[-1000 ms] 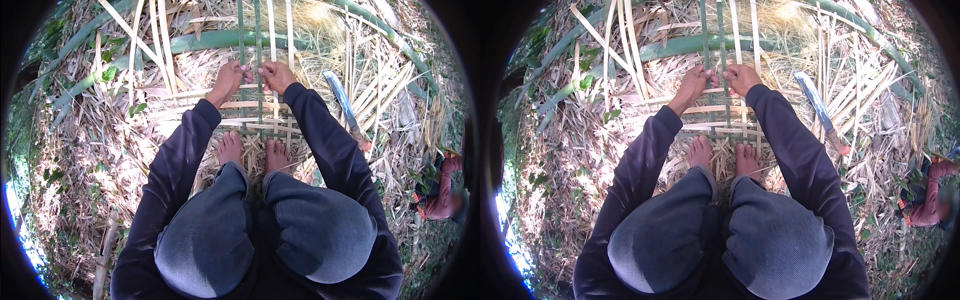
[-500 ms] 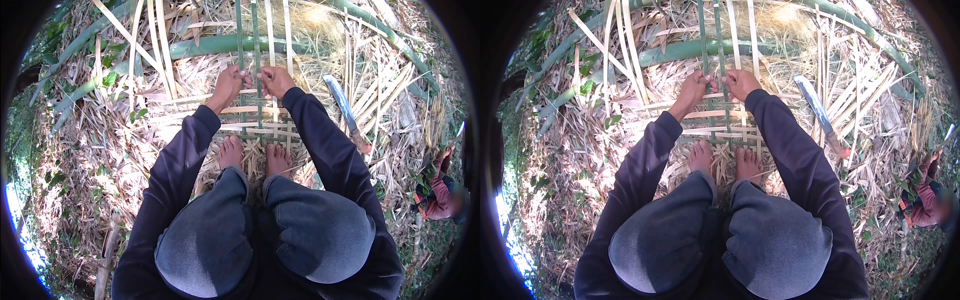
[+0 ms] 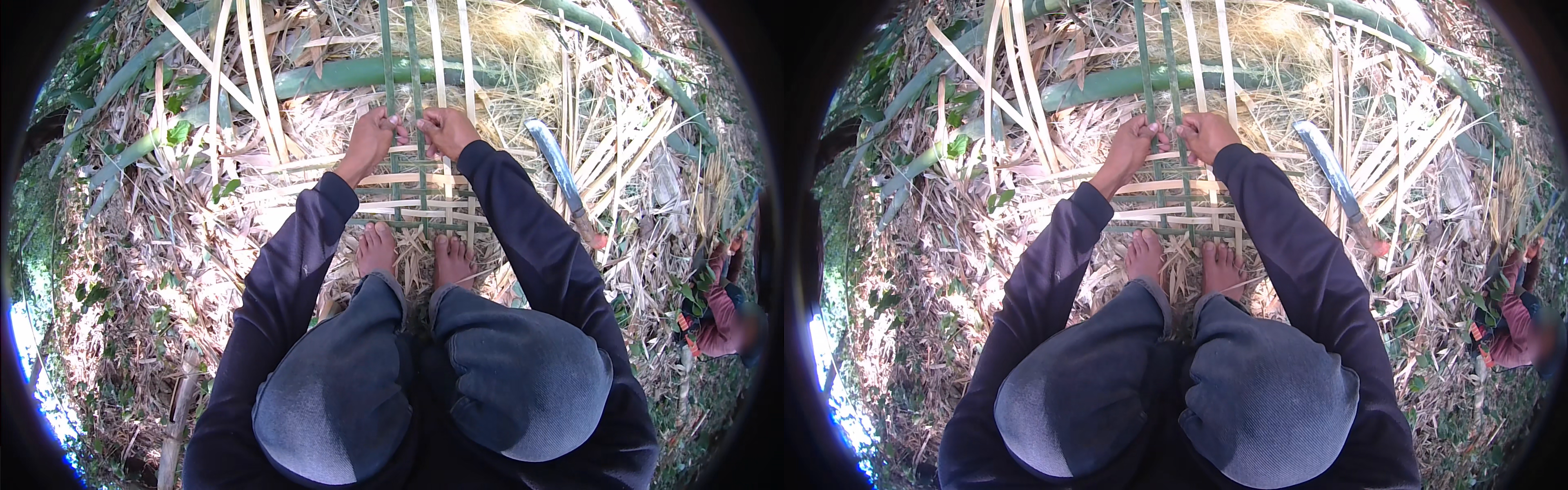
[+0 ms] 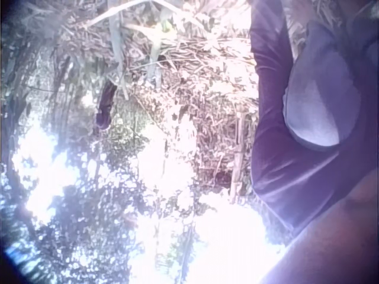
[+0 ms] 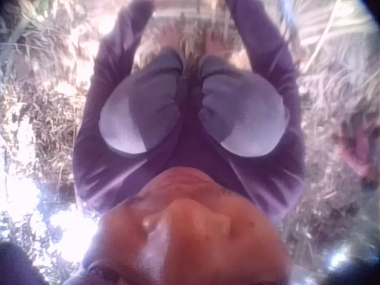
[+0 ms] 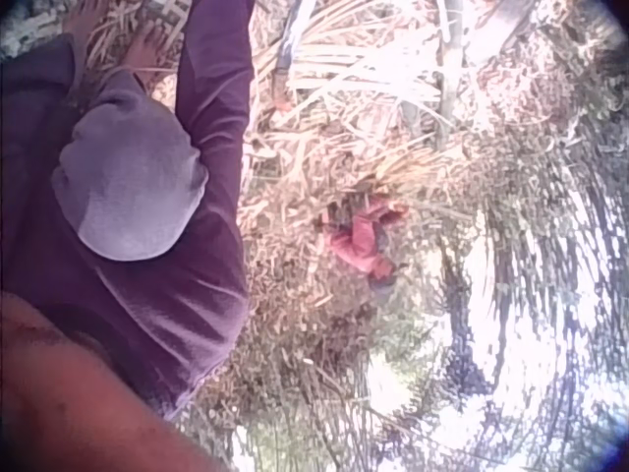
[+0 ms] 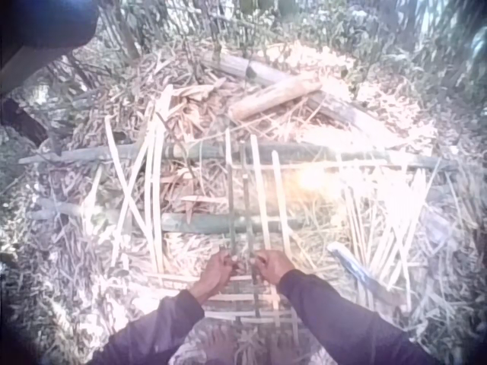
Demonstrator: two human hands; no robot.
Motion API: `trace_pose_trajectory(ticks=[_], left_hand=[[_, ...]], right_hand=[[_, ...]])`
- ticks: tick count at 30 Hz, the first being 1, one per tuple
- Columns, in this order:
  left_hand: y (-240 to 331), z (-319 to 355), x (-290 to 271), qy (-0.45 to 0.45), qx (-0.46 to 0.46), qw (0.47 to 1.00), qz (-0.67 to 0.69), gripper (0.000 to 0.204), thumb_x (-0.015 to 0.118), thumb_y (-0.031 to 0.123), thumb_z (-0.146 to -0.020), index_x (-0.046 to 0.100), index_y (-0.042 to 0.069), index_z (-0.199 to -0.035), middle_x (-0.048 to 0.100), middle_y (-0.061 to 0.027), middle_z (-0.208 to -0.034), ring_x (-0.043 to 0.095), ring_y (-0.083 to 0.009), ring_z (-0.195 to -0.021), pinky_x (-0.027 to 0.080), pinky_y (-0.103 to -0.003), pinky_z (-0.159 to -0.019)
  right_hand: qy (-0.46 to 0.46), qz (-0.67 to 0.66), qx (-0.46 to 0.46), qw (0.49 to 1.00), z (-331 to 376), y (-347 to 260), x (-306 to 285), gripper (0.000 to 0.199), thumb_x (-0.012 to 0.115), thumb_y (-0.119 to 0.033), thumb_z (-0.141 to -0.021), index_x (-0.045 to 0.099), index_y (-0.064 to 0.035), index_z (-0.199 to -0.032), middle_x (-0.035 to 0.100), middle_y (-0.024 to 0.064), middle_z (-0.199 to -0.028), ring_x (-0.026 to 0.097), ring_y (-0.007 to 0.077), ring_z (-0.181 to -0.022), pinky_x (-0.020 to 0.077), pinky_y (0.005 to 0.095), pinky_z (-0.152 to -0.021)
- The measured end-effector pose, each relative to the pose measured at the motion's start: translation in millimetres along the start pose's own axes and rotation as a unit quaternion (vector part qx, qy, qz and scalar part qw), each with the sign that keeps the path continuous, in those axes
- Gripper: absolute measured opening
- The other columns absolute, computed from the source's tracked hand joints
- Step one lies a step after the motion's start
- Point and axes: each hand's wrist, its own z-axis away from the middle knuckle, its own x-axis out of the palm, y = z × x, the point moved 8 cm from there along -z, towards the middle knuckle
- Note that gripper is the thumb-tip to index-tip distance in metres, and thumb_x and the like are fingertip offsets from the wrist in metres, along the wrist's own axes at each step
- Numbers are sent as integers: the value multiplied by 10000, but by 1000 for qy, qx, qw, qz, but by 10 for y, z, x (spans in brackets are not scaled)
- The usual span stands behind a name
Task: The person is weaving a basket using thin bamboo strips. They interlace the strips by hand and use a machete to tap the weave tight and trim excess material. The task is performed outdoors on the ground.
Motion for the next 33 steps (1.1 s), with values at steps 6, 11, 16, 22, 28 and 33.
trace_pose_trajectory(ticks=[6, 11, 16, 22, 28, 33], left_hand=[[9, 0, 19, 0, -4, 1000, 11, 162, 485, 101, -1031, 588, -20, -999, 658, -62, -791, 610, -122, -725, 488, -285, -697], [-20, 28, -66, 14, -2, 1000, -2, 157, 552, 122, -998, 621, -14, -1037, 694, -84, -829, 631, -135, -734, 494, -302, -694], [83, 184, -349, -26, 39, 944, -328, 261, 673, 171, -931, 655, 11, -1135, 710, -121, -962, 679, -192, -867, 532, -323, -773], [200, 428, -299, -81, 117, 911, -386, 269, 710, 141, -893, 691, 25, -1134, 706, -176, -1022, 695, -298, -935, 538, -377, -803], [265, 497, -212, -76, 239, 871, -422, 215, 645, 61, -893, 694, 1, -1093, 685, -230, -930, 666, -393, -896, 533, -397, -775], [283, 458, -178, -110, 208, 883, -406, 153, 632, 46, -889, 682, -6, -1024, 643, -246, -852, 613, -426, -787, 502, -439, -717]], right_hand=[[17, 14, 23, 999, -16, 44, -3, 310, 613, -215, -986, 575, 11, -777, 604, 120, -624, 680, 198, -525, 502, 354, -505], [49, 60, 28, 997, 1, 4, -20, 272, 624, -222, -978, 663, 12, -844, 622, 134, -613, 645, 208, -492, 513, 360, -531], [31, 17, 52, 998, 33, 28, -21, 298, 621, -248, -979, 674, 8, -837, 613, 113, -576, 629, 207, -480, 504, 362, -549], [31, 31, 23, 999, 14, 11, 10, 313, 596, -248, -996, 646, -2, -810, 608, 101, -565, 617, 179, -460, 482, 358, -530], [24, 14, 33, 999, 45, 4, 16, 328, 580, -240, -1010, 617, 8, -799, 590, 80, -559, 617, 156, -463, 469, 338, -503], [22, -3, 33, 999, 44, 36, -1, 321, 577, -230, -1011, 601, 9, -798, 579, 69, -563, 598, 140, -454, 461, 328, -491]])
